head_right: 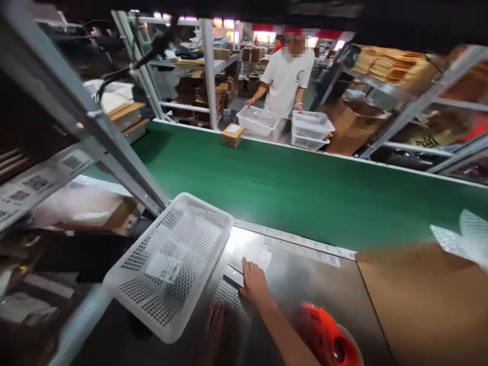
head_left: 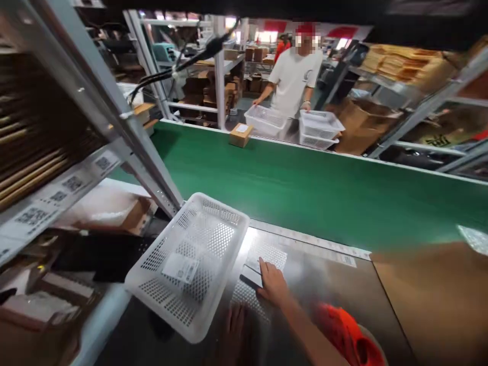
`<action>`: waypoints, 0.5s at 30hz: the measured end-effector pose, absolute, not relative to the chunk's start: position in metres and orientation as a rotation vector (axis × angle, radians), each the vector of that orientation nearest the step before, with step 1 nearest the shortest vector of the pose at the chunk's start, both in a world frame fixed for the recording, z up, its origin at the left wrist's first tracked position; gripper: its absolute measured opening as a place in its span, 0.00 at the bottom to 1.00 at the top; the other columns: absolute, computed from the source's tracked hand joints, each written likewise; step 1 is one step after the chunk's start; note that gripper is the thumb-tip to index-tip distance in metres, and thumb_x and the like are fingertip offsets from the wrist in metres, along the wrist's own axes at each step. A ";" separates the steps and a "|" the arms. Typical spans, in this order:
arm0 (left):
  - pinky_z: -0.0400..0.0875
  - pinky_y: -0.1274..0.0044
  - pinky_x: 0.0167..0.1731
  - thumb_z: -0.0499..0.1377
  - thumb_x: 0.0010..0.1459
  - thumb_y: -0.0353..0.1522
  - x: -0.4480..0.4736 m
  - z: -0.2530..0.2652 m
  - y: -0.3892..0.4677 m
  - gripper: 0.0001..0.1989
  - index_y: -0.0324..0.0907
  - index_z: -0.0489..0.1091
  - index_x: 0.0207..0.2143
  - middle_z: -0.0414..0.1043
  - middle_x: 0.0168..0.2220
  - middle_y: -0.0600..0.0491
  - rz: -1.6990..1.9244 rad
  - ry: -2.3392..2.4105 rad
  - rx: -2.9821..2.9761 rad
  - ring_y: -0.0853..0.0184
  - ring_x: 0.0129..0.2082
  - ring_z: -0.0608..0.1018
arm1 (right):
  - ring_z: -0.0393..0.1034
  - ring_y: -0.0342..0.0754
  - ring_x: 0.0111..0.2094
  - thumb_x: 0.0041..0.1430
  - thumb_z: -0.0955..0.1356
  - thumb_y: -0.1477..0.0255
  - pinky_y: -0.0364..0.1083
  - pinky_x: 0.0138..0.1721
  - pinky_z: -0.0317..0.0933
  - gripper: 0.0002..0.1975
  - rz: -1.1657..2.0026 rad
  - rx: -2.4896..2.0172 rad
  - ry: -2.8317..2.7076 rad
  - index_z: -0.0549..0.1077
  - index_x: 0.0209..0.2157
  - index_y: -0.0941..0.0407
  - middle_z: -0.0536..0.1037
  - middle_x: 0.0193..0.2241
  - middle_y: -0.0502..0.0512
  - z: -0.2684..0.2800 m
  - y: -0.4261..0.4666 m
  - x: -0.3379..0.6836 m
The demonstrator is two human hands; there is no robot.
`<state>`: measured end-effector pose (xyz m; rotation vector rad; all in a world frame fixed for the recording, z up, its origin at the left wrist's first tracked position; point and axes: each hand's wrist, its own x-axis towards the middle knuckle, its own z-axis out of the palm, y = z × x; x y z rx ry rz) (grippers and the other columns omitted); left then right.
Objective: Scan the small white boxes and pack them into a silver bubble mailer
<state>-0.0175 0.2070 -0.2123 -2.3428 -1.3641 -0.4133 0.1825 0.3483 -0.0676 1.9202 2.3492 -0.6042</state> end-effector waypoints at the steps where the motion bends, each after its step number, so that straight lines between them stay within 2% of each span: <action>1: 0.82 0.63 0.51 0.56 0.61 0.33 -0.015 -0.206 0.207 0.24 0.47 0.75 0.59 0.77 0.60 0.52 -0.407 -1.370 -2.338 0.57 0.70 0.66 | 0.67 0.66 0.58 0.54 0.74 0.74 0.57 0.58 0.66 0.45 -0.595 1.912 2.348 0.58 0.71 0.62 0.72 0.60 0.71 -0.068 0.348 0.184; 3: 0.79 0.62 0.55 0.56 0.62 0.38 -0.009 -0.192 0.209 0.22 0.47 0.77 0.56 0.78 0.59 0.52 -0.457 -1.393 -2.312 0.57 0.71 0.65 | 0.68 0.65 0.58 0.54 0.72 0.75 0.58 0.58 0.66 0.44 -0.580 1.902 2.343 0.59 0.71 0.60 0.73 0.59 0.69 -0.071 0.349 0.188; 5: 0.71 0.62 0.63 0.57 0.63 0.40 -0.005 -0.179 0.211 0.20 0.47 0.78 0.54 0.79 0.57 0.52 -0.534 -1.441 -2.287 0.57 0.71 0.63 | 0.68 0.64 0.57 0.53 0.71 0.76 0.58 0.58 0.66 0.44 -0.561 1.888 2.328 0.58 0.71 0.59 0.73 0.58 0.69 -0.074 0.349 0.191; 8: 0.49 0.62 0.75 0.56 0.65 0.39 -0.002 -0.166 0.214 0.18 0.47 0.79 0.52 0.78 0.56 0.53 -0.609 -1.477 -2.301 0.57 0.73 0.59 | 0.67 0.64 0.58 0.52 0.70 0.76 0.58 0.58 0.65 0.44 -0.592 1.908 2.345 0.57 0.71 0.59 0.72 0.59 0.69 -0.079 0.347 0.197; 10: 0.37 0.60 0.77 0.55 0.66 0.39 -0.001 -0.161 0.214 0.18 0.46 0.79 0.52 0.78 0.57 0.52 -0.619 -1.503 -2.327 0.55 0.74 0.56 | 0.67 0.64 0.58 0.53 0.69 0.75 0.59 0.58 0.65 0.44 -0.645 1.927 2.371 0.56 0.72 0.59 0.72 0.58 0.69 -0.081 0.346 0.200; 12: 0.34 0.58 0.77 0.56 0.67 0.39 0.000 -0.160 0.213 0.18 0.45 0.80 0.52 0.77 0.58 0.51 -0.606 -1.524 -2.346 0.54 0.75 0.55 | 0.65 0.65 0.59 0.54 0.69 0.74 0.59 0.59 0.64 0.44 -0.675 1.926 2.379 0.55 0.71 0.62 0.72 0.59 0.70 -0.082 0.346 0.201; 15: 0.37 0.60 0.76 0.57 0.66 0.40 0.002 -0.159 0.210 0.18 0.45 0.79 0.53 0.76 0.59 0.52 -0.598 -1.563 -2.363 0.55 0.74 0.56 | 0.65 0.64 0.60 0.56 0.69 0.72 0.58 0.60 0.63 0.43 -0.674 1.929 2.373 0.55 0.71 0.62 0.71 0.60 0.70 -0.082 0.347 0.202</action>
